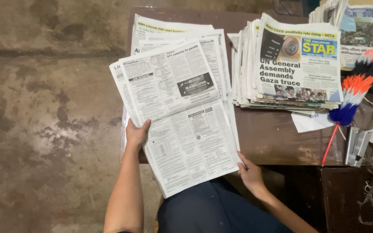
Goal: Browsing through pages of a newspaper, folding them, and using a stapler to secure them together.
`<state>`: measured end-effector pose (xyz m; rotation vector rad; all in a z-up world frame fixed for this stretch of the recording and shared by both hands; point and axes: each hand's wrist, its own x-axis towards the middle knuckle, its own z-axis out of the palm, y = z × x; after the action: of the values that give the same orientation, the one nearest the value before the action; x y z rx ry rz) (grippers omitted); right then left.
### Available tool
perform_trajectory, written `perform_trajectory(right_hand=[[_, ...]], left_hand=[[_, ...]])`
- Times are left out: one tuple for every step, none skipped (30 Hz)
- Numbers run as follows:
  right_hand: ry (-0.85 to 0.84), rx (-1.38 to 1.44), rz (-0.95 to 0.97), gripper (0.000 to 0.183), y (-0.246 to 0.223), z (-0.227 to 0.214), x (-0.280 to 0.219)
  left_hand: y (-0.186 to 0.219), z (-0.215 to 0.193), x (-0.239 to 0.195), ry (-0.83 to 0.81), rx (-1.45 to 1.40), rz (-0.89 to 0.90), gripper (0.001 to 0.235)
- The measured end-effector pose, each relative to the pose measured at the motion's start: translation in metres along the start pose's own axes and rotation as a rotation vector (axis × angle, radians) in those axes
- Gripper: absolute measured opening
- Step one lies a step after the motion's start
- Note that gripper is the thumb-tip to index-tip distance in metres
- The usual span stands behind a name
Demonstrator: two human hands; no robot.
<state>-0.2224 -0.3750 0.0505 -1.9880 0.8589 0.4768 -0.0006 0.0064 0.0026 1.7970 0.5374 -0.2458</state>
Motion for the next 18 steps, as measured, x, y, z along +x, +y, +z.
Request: perform_trajectory(right_hand=[[-0.013,-0.04,0.006,0.056,-0.002,0.001,0.0],[-0.026,-0.079,0.012,0.059,-0.004,0.001,0.001],[-0.026,-0.08,0.012,0.059,0.003,0.004,0.003],[0.021,0.016,-0.066,0.057,0.011,0.007,0.004],[0.07,0.113,-0.143,0.056,0.019,0.01,0.006],[0.071,0.113,-0.143,0.056,0.017,0.009,0.005],[0.071,0.06,-0.133,0.057,0.015,0.009,0.005],[0.071,0.006,-0.123,0.057,0.013,0.009,0.004],[0.073,0.008,-0.124,0.057,0.019,0.01,0.007],[0.088,-0.003,-0.171,0.052,0.024,0.011,0.009],[0.102,-0.014,-0.218,0.048,0.03,0.013,0.011],[0.102,-0.012,-0.218,0.048,0.029,0.014,0.01],[0.098,-0.072,-0.195,0.048,0.027,0.014,0.01],[0.093,-0.131,-0.171,0.048,0.026,0.015,0.01],[0.094,-0.13,-0.17,0.048,0.027,0.016,0.01],[0.082,-0.086,-0.18,0.048,0.029,0.017,0.01],[0.069,-0.043,-0.191,0.048,0.03,0.02,0.011],[0.069,-0.041,-0.191,0.048,0.028,0.02,0.011]], left_hand=[[0.006,-0.001,-0.003,-0.015,-0.001,-0.073,0.052],[0.012,-0.001,-0.005,-0.029,-0.001,-0.147,0.048],[0.009,-0.002,-0.004,-0.029,-0.002,-0.147,0.048],[0.007,-0.003,-0.004,-0.043,-0.034,-0.136,0.045],[0.005,-0.004,-0.003,-0.057,-0.066,-0.123,0.042],[-0.006,-0.004,0.002,-0.058,-0.066,-0.123,0.042],[-0.015,-0.003,0.008,-0.077,-0.121,-0.113,0.043],[-0.024,-0.003,0.014,-0.095,-0.176,-0.104,0.043],[-0.026,-0.003,0.016,-0.097,-0.175,-0.102,0.043],[-0.028,-0.003,0.017,-0.091,-0.193,-0.099,0.043],[-0.03,-0.004,0.018,-0.085,-0.209,-0.098,0.043],[-0.031,-0.006,0.018,-0.085,-0.209,-0.097,0.043],[-0.031,-0.006,0.018,-0.066,-0.191,-0.075,0.042],[-0.031,-0.007,0.018,-0.047,-0.173,-0.054,0.042],[-0.033,-0.008,0.019,-0.049,-0.172,-0.054,0.042],[-0.035,-0.01,0.019,-0.047,-0.189,-0.046,0.042],[-0.037,-0.012,0.02,-0.042,-0.206,-0.037,0.041],[-0.036,-0.014,0.019,-0.042,-0.205,-0.037,0.041]])
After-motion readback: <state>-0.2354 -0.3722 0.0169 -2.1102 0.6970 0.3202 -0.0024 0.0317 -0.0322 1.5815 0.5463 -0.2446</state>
